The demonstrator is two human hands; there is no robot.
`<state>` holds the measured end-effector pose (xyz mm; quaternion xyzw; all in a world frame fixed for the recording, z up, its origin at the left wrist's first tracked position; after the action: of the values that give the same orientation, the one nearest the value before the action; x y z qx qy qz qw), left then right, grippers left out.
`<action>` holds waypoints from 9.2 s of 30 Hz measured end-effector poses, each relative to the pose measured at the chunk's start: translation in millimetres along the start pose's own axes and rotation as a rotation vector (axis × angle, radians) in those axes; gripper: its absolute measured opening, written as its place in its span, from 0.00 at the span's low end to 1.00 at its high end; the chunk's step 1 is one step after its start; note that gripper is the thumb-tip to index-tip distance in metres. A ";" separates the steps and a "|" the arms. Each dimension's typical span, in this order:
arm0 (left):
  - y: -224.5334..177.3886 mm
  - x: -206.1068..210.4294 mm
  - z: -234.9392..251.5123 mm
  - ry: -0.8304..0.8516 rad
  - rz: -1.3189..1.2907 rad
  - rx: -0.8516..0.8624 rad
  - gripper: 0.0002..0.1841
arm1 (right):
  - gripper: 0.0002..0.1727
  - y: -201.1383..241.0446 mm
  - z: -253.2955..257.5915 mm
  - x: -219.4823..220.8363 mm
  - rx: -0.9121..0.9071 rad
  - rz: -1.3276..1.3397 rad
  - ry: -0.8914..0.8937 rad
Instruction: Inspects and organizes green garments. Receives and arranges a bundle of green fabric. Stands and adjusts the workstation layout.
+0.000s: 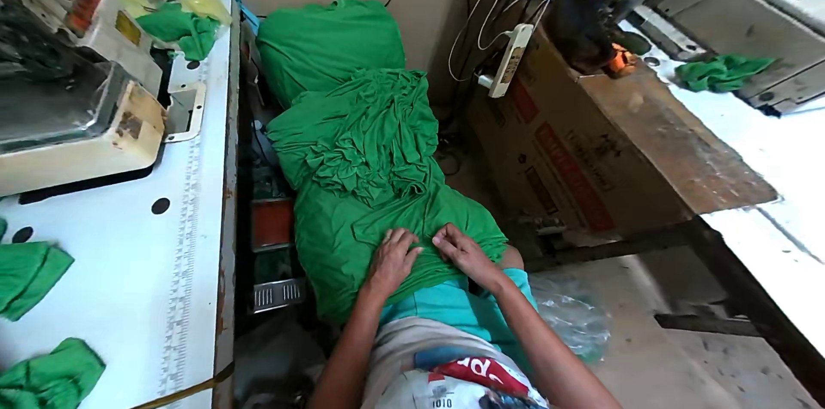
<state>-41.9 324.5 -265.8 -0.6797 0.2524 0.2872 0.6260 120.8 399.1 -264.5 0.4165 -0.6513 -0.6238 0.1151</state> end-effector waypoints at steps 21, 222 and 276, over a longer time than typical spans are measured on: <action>0.8 8.7 -2.4 -0.204 0.122 0.034 0.14 | 0.20 10.3 -1.0 4.0 0.068 -0.281 0.066; 42.6 -70.2 -117.9 -0.478 -0.328 -0.375 0.14 | 0.12 59.6 33.3 27.5 -0.296 -0.186 -0.081; -56.7 12.7 18.7 0.237 -0.201 -0.059 0.20 | 0.15 -34.9 -12.0 -69.3 0.119 0.140 -0.557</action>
<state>5.5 348.3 -235.7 -0.7487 0.2465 0.1483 0.5972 186.2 442.4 -268.2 0.1892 -0.7203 -0.6654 -0.0500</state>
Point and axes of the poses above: each hand's wrist, its own z-axis towards the middle knuckle, its own x-axis out of the palm, y = z × x, the point moved 4 cm from there along z, towards the middle knuckle, and after that the axes turned 5 degrees about -x, right-handed, at the moved point
